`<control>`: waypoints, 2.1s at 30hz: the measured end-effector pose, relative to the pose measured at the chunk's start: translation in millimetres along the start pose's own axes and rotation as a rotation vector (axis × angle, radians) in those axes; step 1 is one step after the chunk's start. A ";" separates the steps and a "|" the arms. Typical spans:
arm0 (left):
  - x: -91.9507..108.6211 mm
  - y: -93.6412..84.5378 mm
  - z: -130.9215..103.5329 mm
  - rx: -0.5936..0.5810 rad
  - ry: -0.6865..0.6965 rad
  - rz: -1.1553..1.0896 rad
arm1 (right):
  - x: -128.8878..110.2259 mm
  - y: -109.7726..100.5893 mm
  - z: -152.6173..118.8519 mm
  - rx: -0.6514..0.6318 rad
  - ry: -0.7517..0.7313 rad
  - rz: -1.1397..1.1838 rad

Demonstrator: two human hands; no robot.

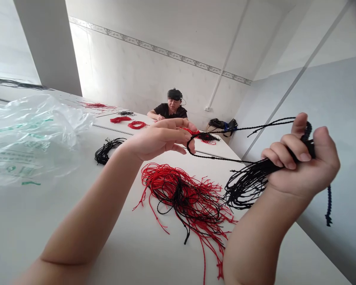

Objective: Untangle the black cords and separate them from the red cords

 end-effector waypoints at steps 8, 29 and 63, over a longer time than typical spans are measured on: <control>-6.4 -3.9 7.2 0.059 0.006 0.122 | -9.3 0.0 -6.2 -0.006 0.010 0.230; 0.0 -9.4 6.5 0.081 0.000 0.447 | -11.9 5.2 -3.1 0.103 -0.155 0.019; -157.2 -1.8 32.3 -0.462 -0.552 1.194 | 3.0 -18.6 5.5 0.450 -0.150 0.389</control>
Point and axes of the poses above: each hand's wrist, its own z-axis towards the middle knuckle, its own y-axis out of the palm, x = y × z, the point moved 7 cm from there along z, towards the middle knuckle, and after that the axes turned 9 degrees about -z, right-handed, at the moved point
